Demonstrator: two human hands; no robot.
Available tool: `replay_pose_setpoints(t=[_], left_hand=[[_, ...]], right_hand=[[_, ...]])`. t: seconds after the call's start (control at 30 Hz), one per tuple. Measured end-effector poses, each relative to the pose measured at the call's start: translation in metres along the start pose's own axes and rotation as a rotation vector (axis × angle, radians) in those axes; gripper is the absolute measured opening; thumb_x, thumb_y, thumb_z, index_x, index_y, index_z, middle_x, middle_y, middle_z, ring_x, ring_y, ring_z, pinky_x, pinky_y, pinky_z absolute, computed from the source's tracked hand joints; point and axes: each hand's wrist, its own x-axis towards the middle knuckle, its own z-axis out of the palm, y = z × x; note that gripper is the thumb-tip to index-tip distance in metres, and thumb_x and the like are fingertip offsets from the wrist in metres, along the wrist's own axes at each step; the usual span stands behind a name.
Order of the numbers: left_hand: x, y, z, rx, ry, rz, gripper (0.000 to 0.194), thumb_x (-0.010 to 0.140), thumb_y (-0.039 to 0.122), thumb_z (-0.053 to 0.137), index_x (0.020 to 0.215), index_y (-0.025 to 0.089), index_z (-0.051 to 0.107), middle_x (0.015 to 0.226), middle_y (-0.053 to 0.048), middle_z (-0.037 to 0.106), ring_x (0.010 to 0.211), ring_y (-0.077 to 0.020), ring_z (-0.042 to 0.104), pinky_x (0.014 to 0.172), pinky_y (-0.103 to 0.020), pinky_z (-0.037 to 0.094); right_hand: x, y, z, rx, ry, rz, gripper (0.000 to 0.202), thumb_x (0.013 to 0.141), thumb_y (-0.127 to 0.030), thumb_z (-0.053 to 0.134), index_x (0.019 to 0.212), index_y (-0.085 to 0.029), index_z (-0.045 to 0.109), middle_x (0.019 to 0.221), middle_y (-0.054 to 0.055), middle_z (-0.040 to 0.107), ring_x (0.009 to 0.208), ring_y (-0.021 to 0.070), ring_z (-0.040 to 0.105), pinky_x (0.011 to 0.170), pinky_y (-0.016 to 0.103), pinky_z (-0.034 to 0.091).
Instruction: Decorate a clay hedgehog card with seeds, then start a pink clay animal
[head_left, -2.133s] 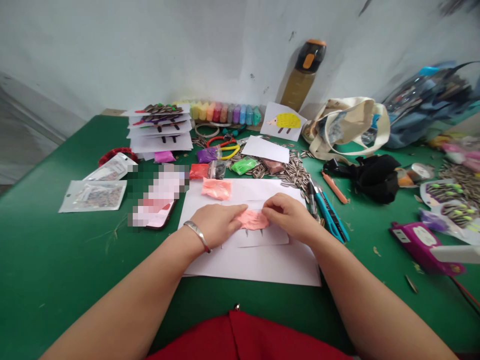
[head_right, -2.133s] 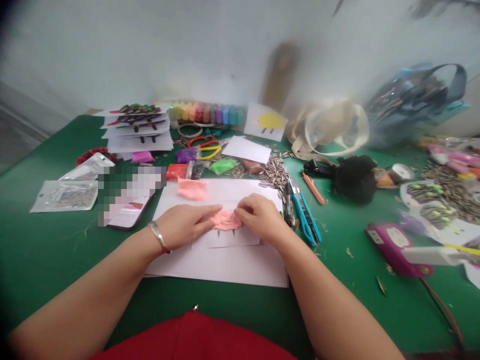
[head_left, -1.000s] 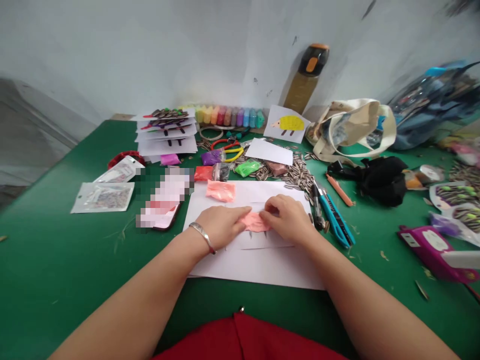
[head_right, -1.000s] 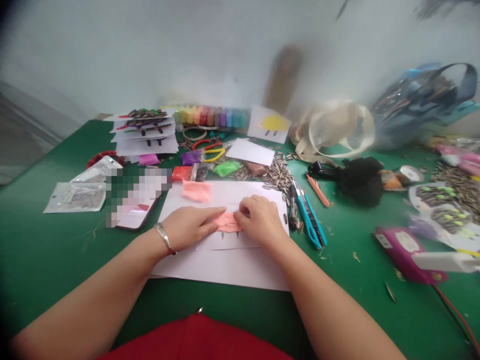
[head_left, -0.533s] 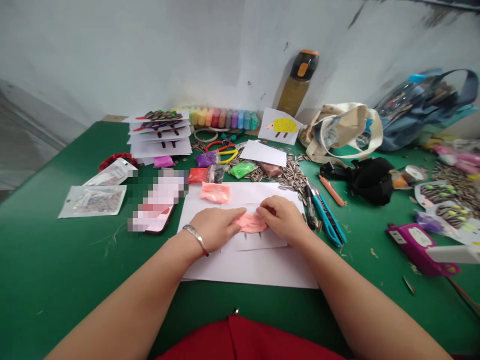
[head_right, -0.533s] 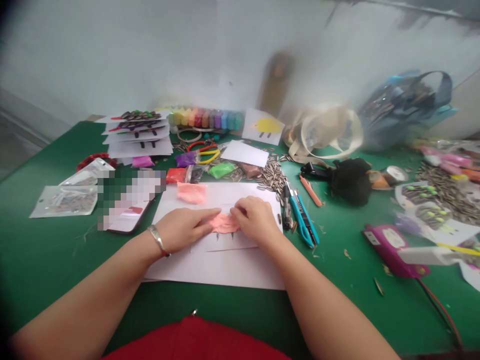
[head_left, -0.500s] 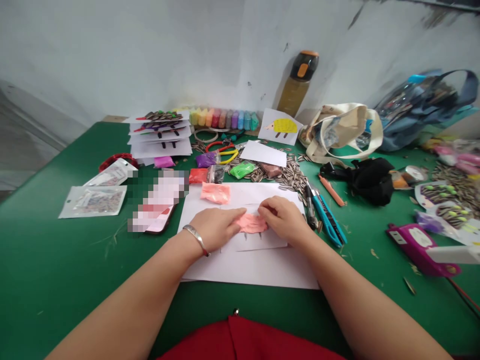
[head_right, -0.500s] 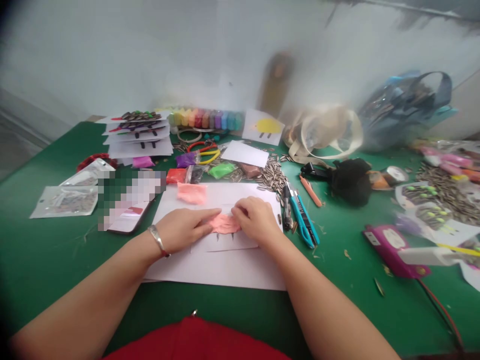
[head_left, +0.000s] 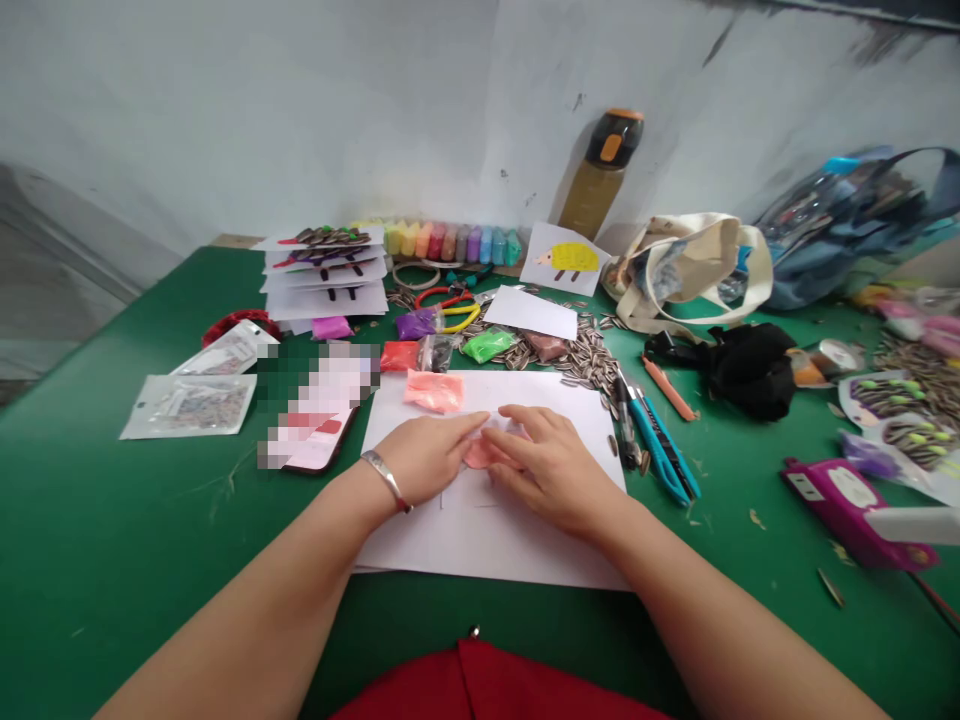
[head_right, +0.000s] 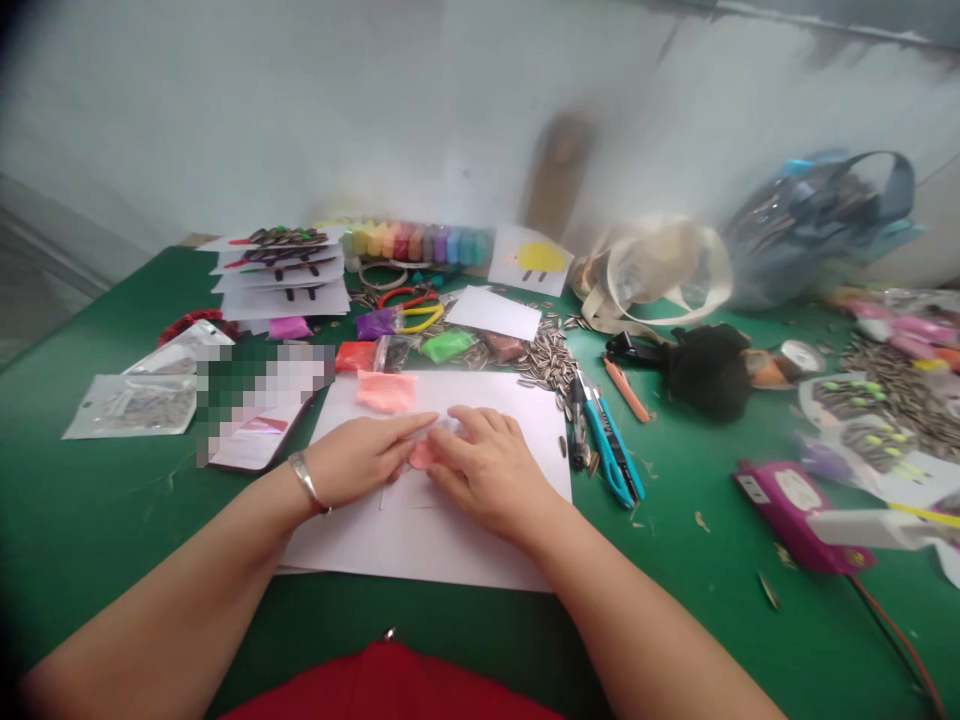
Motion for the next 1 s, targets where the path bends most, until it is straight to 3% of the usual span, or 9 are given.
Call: replay_pose_setpoints(t=[0.17, 0.37, 0.6, 0.77, 1.0], left_hand=[[0.002, -0.001, 0.000, -0.001, -0.005, -0.037, 0.045, 0.090, 0.025, 0.034, 0.134, 0.023, 0.047, 0.104, -0.005, 0.071, 0.092, -0.0216, 0.066, 0.074, -0.029, 0.047], [0.002, -0.003, 0.006, 0.010, 0.017, -0.033, 0.044, 0.089, 0.024, 0.036, 0.131, 0.024, 0.051, 0.121, -0.005, 0.064, 0.106, -0.0233, 0.062, 0.087, -0.033, 0.046], [0.001, -0.001, 0.004, 0.024, 0.014, -0.007, 0.044, 0.088, 0.023, 0.036, 0.129, 0.023, 0.052, 0.113, -0.005, 0.068, 0.098, -0.0225, 0.065, 0.081, -0.032, 0.048], [0.003, -0.002, 0.006, 0.019, 0.020, -0.023, 0.045, 0.089, 0.024, 0.035, 0.131, 0.021, 0.050, 0.123, -0.006, 0.063, 0.108, -0.0237, 0.061, 0.089, -0.034, 0.046], [0.001, -0.002, 0.008, 0.034, 0.008, -0.013, 0.046, 0.087, 0.022, 0.037, 0.132, 0.021, 0.049, 0.127, -0.006, 0.061, 0.112, -0.0236, 0.059, 0.092, -0.034, 0.045]], right_hand=[[0.005, -0.007, -0.001, -0.039, -0.064, 0.028, 0.038, 0.092, -0.047, 0.041, 0.122, -0.028, 0.056, 0.128, 0.010, 0.051, 0.110, 0.0285, 0.045, 0.091, 0.046, 0.036], [0.007, -0.009, -0.002, -0.049, -0.089, 0.032, 0.037, 0.093, -0.047, 0.037, 0.115, -0.028, 0.060, 0.121, 0.009, 0.055, 0.106, 0.0265, 0.047, 0.089, 0.044, 0.036], [0.002, -0.002, 0.001, -0.043, -0.037, -0.007, 0.040, 0.092, -0.047, 0.041, 0.125, -0.028, 0.053, 0.134, 0.010, 0.047, 0.113, 0.0281, 0.044, 0.091, 0.045, 0.035], [0.003, -0.006, 0.001, -0.074, -0.055, -0.018, 0.031, 0.091, -0.045, 0.045, 0.114, -0.029, 0.059, 0.124, 0.008, 0.054, 0.107, 0.0267, 0.046, 0.089, 0.044, 0.035], [0.005, -0.014, 0.005, -0.156, -0.028, 0.011, 0.035, 0.095, -0.043, 0.035, 0.111, -0.023, 0.059, 0.113, 0.011, 0.060, 0.106, 0.0267, 0.048, 0.085, 0.042, 0.035]])
